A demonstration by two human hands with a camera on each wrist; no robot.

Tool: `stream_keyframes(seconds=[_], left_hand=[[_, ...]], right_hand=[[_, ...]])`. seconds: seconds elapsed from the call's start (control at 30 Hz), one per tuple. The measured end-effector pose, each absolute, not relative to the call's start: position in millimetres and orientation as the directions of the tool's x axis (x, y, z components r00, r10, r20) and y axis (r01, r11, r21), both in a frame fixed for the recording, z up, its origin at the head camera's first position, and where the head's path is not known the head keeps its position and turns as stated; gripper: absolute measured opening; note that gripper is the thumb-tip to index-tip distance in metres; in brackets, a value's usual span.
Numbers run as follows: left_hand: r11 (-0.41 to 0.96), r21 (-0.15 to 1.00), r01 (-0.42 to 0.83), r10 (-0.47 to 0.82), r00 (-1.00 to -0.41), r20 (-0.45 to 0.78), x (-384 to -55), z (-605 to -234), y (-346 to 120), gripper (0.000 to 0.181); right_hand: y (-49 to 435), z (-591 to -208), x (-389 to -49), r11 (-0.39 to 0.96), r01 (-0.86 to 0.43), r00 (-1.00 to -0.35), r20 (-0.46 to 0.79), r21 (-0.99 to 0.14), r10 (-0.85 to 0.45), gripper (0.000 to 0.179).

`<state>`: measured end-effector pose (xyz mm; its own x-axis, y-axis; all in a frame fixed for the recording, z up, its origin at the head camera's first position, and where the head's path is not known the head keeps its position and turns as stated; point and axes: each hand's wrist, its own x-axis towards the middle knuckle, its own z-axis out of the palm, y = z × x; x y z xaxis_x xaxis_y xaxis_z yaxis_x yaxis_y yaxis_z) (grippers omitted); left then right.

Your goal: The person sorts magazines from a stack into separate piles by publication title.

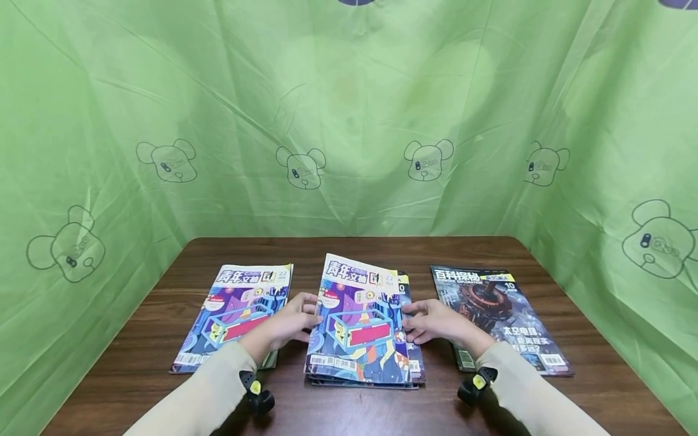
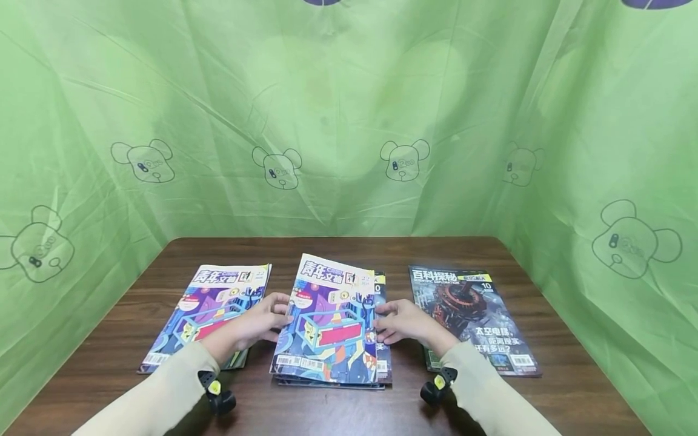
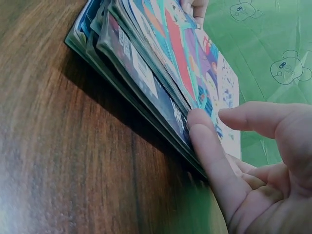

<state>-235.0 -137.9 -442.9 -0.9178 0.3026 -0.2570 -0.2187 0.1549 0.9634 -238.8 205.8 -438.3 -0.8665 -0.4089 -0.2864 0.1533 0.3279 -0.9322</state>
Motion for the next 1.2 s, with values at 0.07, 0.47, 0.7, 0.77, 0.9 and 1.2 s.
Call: stream_keyframes(seconds=[0.07, 0.47, 0.7, 0.77, 0.9, 1.2], left_hand=[[0.145, 0.963, -0.226, 0.292, -0.92, -0.26, -236, -443, -138, 0.049], [0.131, 0.957, -0.259, 0.273, -0.919, -0.286, -237, -440, -141, 0.052], [0.099, 0.961, -0.257, 0.291, -0.916, -0.275, -238, -440, -144, 0.054], [0.095, 0.961, -0.258, 0.297, -0.914, -0.275, -239, -440, -145, 0.054], [0.09, 0.961, -0.263, 0.3, -0.913, -0.278, -238, -438, -147, 0.053], [0.078, 0.959, -0.273, 0.298, -0.911, -0.284, -235, -433, -159, 0.056]], right_hand=[[205, -439, -239, 0.32, 0.158, -0.866, -0.287, -0.934, -0.411, 0.058], [200, -431, -235, 0.298, 0.159, -0.889, -0.268, -0.941, -0.37, 0.052], [199, -430, -237, 0.23, 0.196, -0.876, -0.275, -0.953, -0.397, 0.06], [199, -432, -239, 0.223, 0.206, -0.877, -0.281, -0.953, -0.39, 0.06], [197, -435, -242, 0.231, 0.224, -0.887, -0.296, -0.947, -0.354, 0.057], [183, -435, -246, 0.233, 0.195, -0.906, -0.266, -0.953, -0.33, 0.05]])
